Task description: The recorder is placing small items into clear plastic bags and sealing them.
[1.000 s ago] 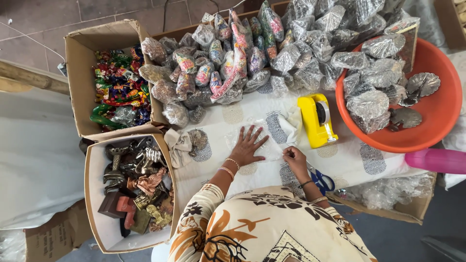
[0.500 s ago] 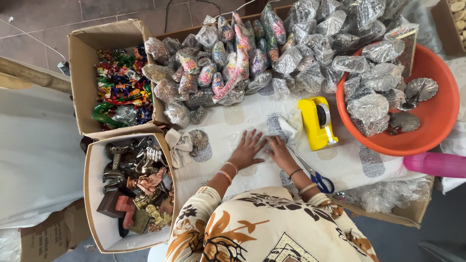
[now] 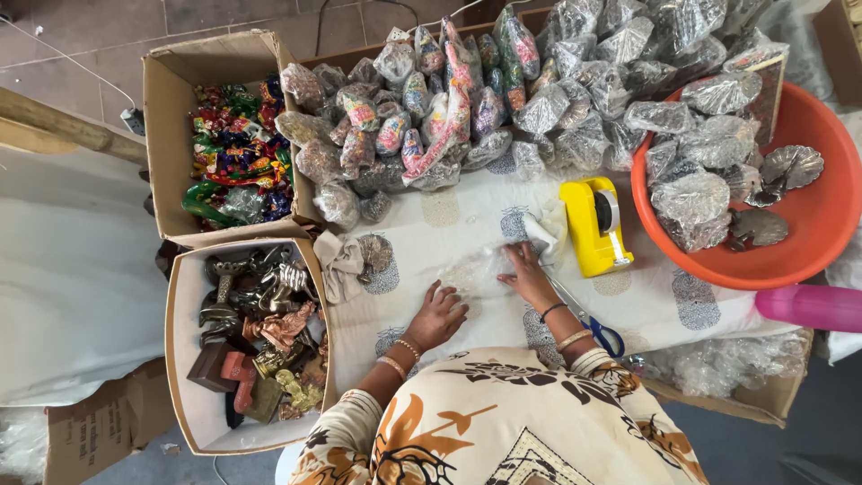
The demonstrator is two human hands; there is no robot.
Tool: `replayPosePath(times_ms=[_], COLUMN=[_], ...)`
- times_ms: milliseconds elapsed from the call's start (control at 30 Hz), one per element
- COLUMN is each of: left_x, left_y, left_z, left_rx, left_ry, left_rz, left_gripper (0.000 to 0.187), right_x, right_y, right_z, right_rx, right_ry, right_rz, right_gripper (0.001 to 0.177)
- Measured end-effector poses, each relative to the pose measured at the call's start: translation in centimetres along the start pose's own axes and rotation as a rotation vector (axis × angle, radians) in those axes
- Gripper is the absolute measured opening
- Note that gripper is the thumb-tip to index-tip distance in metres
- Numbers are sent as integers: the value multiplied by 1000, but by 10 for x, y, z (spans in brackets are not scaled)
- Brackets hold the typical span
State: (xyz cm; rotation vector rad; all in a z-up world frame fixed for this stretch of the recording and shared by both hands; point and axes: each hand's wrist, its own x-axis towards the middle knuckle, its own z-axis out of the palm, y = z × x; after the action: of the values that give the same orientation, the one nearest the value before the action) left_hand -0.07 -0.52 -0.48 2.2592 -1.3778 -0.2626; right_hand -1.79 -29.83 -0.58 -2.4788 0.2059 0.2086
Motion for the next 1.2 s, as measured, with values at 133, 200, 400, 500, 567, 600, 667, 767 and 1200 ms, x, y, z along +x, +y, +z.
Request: replayPosePath(times_ms=[133,200,400,500,567,600,667,767,1200], left_x=[27,33,44,45,50,52,58,65,64], left_y=[9,-4,-31,-24,-18,-15,-12,-19,-79], left_z=[-19,-1,13,-18,-45,-59,-73,-74,27], left_rx=[37,87,-210,-793,-975,-1157,-1228,-1300,-1234], left_ry=[75,76,276,222,183,145,161,218,548], left_rz=[-14,-66,-186,-389,-464,-539,-548,-573,-599], left_gripper=[41,40,15,13,13,15,16,19,21], right_x=[-11,-15,-43,-50,-46,-44,-33,-14,17], right_y=[-15,-11,17,37,27,21,5,-21,5], right_z=[-22,-31,-26,-18,-32,-39,-45,-56,2], right_rx=[125,216,-177,592,705,815,878,785,1275], right_ry=[-46,-113,-105,-138,-104,-70,-48,9,-127], right_rz=[-26,-99,-241,-28,-17,-8,52,254,128], right_gripper=[78,66,56,25,21,20,19,18,82])
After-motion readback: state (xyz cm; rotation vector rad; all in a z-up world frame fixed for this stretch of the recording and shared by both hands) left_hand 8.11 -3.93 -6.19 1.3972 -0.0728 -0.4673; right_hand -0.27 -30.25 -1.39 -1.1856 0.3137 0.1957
